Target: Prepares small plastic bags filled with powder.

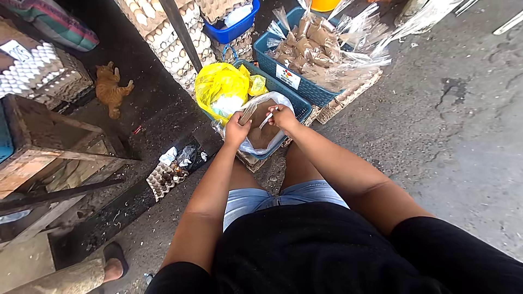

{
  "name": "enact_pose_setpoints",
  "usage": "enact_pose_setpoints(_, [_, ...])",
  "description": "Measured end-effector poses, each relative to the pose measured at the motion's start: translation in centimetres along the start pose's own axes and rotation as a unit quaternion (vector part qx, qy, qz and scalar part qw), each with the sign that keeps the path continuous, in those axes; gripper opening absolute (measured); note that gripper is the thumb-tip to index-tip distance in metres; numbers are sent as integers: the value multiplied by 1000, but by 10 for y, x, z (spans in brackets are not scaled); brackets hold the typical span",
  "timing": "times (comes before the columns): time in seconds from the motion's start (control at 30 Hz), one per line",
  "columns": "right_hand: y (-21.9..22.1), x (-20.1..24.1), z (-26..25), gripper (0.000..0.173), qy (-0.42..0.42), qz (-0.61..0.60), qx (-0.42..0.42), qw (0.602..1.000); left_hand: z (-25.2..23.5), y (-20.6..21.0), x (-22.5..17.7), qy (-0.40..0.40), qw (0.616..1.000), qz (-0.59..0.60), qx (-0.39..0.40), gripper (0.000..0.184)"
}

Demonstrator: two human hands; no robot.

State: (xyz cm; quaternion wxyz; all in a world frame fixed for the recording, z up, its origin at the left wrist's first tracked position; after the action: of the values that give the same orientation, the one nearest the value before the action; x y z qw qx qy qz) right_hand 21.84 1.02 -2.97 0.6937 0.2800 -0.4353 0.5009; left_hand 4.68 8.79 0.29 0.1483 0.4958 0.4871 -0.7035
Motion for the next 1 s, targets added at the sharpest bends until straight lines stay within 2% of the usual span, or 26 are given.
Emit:
enact_pose_setpoints(0.3, [-61,72,27,27,-74,-133,-61,986,1,2,-5,4,1000,-17,8,28])
enact_pose_setpoints(0.43, [-72,102,38,22,-123,-171,-76,975,1,2,-4,13,1000,-16,10,29])
enact_pose_setpoints(0.57, [-62,103,34,24,-126,-152,-66,978,1,4,-5,13,1000,-22,16,31])
enact_pose_setpoints(0.8, [-8,72,31,27,-98,-107,12,989,1,6,-4,24,999,-17,22,32])
enact_pose_setpoints(0.87, [3,77,37,25,-131,-104,45,985,1,6,-4,19,999,-16,28,35])
enact_pose_setpoints(0.93, [2,95,46,25,-206,-77,61,974,0,7,-3,4,999,-19,38,37])
enact_pose_setpoints(1.0, [-15,115,55,28,-300,-40,21,953,0,6,-2,-8,999,-26,41,34])
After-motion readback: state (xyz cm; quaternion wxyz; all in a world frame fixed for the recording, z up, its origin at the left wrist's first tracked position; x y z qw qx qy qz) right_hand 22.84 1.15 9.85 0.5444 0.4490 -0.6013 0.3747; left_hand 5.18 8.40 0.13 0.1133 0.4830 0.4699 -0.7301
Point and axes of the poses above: each hand's wrist, its own z-axis away from the middle knuckle, its own y-axis out of the palm, x = y × z, the point moved 10 cm from there along -z, towards the middle knuckle, and after that the axes turned 7 degrees about x, right-handed, at the moved point
